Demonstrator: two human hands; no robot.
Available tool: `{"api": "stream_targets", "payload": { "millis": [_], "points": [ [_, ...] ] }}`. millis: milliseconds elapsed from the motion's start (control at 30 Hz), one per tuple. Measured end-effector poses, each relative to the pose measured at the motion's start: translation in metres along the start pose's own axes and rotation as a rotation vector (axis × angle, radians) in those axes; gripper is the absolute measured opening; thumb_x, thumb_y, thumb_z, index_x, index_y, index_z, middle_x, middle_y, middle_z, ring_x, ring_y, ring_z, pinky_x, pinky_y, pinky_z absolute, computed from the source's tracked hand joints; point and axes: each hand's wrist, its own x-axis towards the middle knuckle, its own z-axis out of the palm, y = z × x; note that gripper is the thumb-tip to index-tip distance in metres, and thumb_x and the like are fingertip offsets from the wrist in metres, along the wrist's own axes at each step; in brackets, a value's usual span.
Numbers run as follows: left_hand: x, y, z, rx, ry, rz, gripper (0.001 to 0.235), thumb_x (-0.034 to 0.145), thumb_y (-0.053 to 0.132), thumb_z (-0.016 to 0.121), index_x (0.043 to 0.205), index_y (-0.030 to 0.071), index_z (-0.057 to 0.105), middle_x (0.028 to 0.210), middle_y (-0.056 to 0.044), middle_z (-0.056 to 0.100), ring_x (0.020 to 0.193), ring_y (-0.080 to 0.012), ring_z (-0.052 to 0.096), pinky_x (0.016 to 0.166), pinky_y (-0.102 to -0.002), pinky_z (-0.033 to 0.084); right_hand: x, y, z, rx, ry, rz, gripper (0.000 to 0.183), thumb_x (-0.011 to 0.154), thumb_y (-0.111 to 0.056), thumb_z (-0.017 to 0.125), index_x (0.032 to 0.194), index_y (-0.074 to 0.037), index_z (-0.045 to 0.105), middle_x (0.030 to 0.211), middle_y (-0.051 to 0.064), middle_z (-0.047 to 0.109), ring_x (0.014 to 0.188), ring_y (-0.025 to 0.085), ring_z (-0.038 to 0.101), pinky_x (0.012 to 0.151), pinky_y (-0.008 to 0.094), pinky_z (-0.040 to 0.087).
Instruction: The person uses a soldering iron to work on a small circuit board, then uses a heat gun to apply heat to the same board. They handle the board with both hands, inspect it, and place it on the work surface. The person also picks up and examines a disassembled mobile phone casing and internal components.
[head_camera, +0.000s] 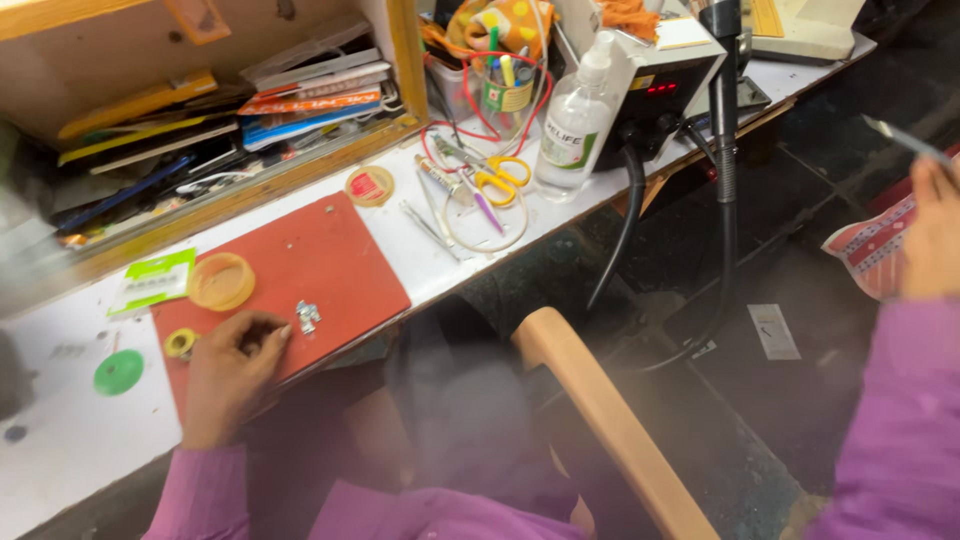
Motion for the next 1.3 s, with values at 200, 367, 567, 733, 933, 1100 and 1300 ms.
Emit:
{"api": "stream_targets", "payload": {
  "millis": [200, 367, 567, 733, 933, 1100, 1300],
  "points": [
    [0.003, -0.012, 0.002, 0.192, 0.023, -0.031, 0.024, 0.089, 0.025, 0.075, 0.101, 0.004, 0.077, 0.075, -0.008, 0.071, 0.066, -0.0140, 0.062, 0.064, -0.031, 0.051, 0.063, 0.069, 0.076, -0.340, -0.111, -0.177, 0.016, 0.095, 0.011, 0.077, 0.105, 0.007, 0.064, 0.093, 0.018, 0.074, 0.076, 0.026, 0.081, 0.070, 0.034, 0.073],
    [0.006, -0.029, 0.005, 0.167, 0.008, -0.113, 0.026, 0.088, 0.027, 0.076, 0.104, 0.006, 0.077, 0.078, -0.007, 0.074, 0.068, -0.0146, 0.065, 0.066, -0.032, 0.053, 0.074, 0.126, 0.107, -0.573, -0.152, -0.252, 0.017, 0.090, 0.010, 0.074, 0.096, -0.001, 0.062, 0.083, 0.010, 0.074, 0.066, 0.018, 0.079, 0.059, 0.027, 0.068],
    [0.006, -0.040, 0.012, 0.206, 0.042, -0.154, 0.022, 0.089, 0.024, 0.078, 0.103, 0.007, 0.079, 0.077, -0.006, 0.068, 0.065, -0.0123, 0.056, 0.063, -0.029, 0.048, 0.071, 0.168, 0.115, -0.683, -0.233, -0.394, 0.011, 0.090, 0.012, 0.077, 0.090, 0.002, 0.073, 0.082, 0.011, 0.077, 0.069, 0.017, 0.079, 0.061, 0.025, 0.066],
    [0.009, -0.039, 0.013, 0.118, 0.043, -0.128, 0.021, 0.087, 0.022, 0.078, 0.102, 0.007, 0.078, 0.075, -0.001, 0.072, 0.063, -0.0078, 0.054, 0.060, -0.026, 0.046, 0.078, 0.168, 0.111, -0.842, -0.255, -0.478, 0.011, 0.085, 0.012, 0.076, 0.090, 0.001, 0.074, 0.082, 0.010, 0.077, 0.070, 0.015, 0.080, 0.063, 0.024, 0.064],
    [0.007, -0.025, 0.013, 0.151, 0.048, -0.150, 0.020, 0.087, 0.021, 0.078, 0.101, 0.006, 0.078, 0.072, -0.002, 0.070, 0.063, -0.0089, 0.053, 0.059, -0.027, 0.045, 0.111, 0.147, 0.091, -0.806, -0.237, -0.444, 0.011, 0.091, 0.007, 0.069, 0.099, 0.000, 0.071, 0.085, 0.011, 0.075, 0.071, 0.014, 0.077, 0.062, 0.023, 0.063],
    [0.006, -0.015, 0.014, 0.145, 0.059, -0.134, 0.019, 0.088, 0.021, 0.078, 0.100, 0.006, 0.078, 0.069, -0.002, 0.065, 0.063, -0.0081, 0.052, 0.059, -0.027, 0.043, 0.123, 0.124, 0.078, -0.478, -0.302, -0.394, 0.018, 0.096, 0.008, 0.063, 0.112, -0.002, 0.063, 0.089, 0.011, 0.075, 0.072, 0.013, 0.078, 0.063, 0.022, 0.064],
    [0.005, -0.002, 0.012, 0.135, 0.049, -0.148, 0.019, 0.088, 0.022, 0.077, 0.098, 0.006, 0.078, 0.063, 0.000, 0.061, 0.060, -0.0074, 0.049, 0.055, -0.027, 0.041, 0.100, 0.142, 0.094, -0.533, -0.322, -0.441, 0.014, 0.095, 0.018, 0.065, 0.103, 0.007, 0.068, 0.094, 0.017, 0.078, 0.075, 0.020, 0.079, 0.069, 0.030, 0.069]
  ]
}}
